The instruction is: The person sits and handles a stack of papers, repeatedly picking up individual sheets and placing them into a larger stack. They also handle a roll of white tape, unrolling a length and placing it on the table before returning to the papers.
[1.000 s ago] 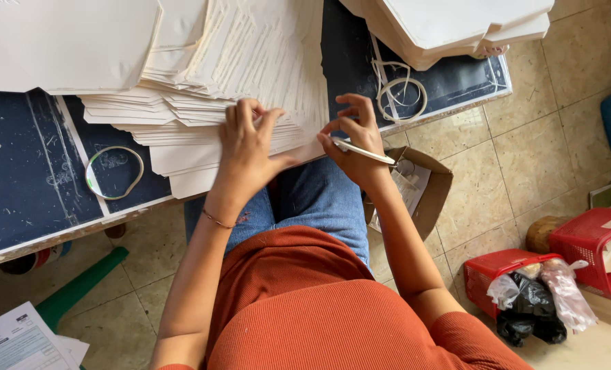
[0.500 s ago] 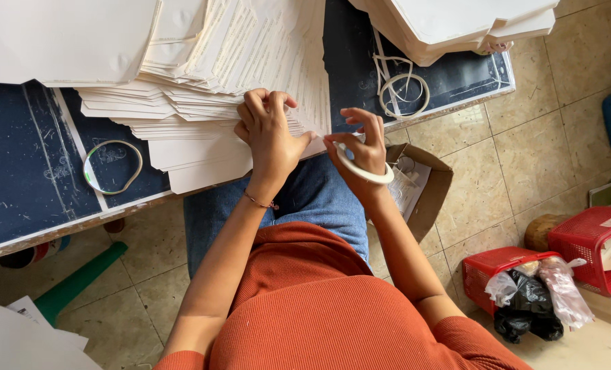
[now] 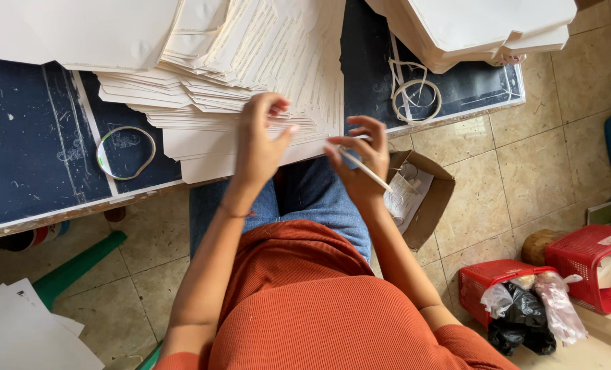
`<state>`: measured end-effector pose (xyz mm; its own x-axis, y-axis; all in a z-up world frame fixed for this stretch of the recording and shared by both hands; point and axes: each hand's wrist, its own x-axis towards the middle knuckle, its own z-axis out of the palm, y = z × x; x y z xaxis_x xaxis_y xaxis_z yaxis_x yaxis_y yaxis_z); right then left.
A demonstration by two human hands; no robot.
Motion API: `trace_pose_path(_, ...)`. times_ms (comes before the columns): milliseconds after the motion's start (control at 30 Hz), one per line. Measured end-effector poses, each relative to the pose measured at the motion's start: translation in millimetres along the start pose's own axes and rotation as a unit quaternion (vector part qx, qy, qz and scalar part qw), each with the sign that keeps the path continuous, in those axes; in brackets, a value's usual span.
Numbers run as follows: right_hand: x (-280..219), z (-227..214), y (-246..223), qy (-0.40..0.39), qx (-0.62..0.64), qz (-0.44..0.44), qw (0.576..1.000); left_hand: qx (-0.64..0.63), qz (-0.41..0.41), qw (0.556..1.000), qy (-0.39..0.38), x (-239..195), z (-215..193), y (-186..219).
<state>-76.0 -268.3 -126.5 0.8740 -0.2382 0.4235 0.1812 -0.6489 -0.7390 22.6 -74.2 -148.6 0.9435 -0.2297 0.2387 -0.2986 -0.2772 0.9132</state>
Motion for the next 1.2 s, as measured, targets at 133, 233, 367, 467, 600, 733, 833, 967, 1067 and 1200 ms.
trace_pose_path(133,-9,27,-21,-0.069,0.012,0.007,0.998,0.164,-0.036,0.986,-0.018,-21,-46,11)
trace_pose_path(233,-12,44,-25,-0.088,0.017,0.003,0.996,0.24,-0.11,0.964,-0.039,-36,-54,8)
trace_pose_path(367,-12,54,-23,-0.088,-0.015,-0.015,0.996,0.206,-0.116,0.972,-0.017,-43,-53,3)
trace_pose_path(467,-13,58,-17,-0.093,-0.028,-0.023,0.995,0.209,-0.131,0.969,-0.018,-42,-50,8)
trace_pose_path(600,-9,42,-8,-0.052,-0.039,-0.034,0.997,0.221,-0.132,0.966,-0.026,-40,-51,9)
trace_pose_path(733,7,-7,9,-0.049,-0.04,0.011,0.998,0.209,-0.125,0.969,-0.029,-39,-52,23)
trace_pose_path(833,8,-19,17,-0.03,-0.037,0.032,0.998,0.24,-0.123,0.963,-0.027,-37,-43,31)
trace_pose_path(967,9,-15,19,-0.031,-0.071,0.024,0.997,0.242,-0.103,0.964,-0.031,-27,-12,45)
trace_pose_path(1067,15,-16,13,-0.024,-0.082,-0.004,0.996,0.222,-0.051,0.973,-0.047,-27,17,48)
trace_pose_path(1200,36,-29,-13,0.006,-0.085,-0.046,0.995,0.343,0.096,0.934,-0.036,-34,24,34)
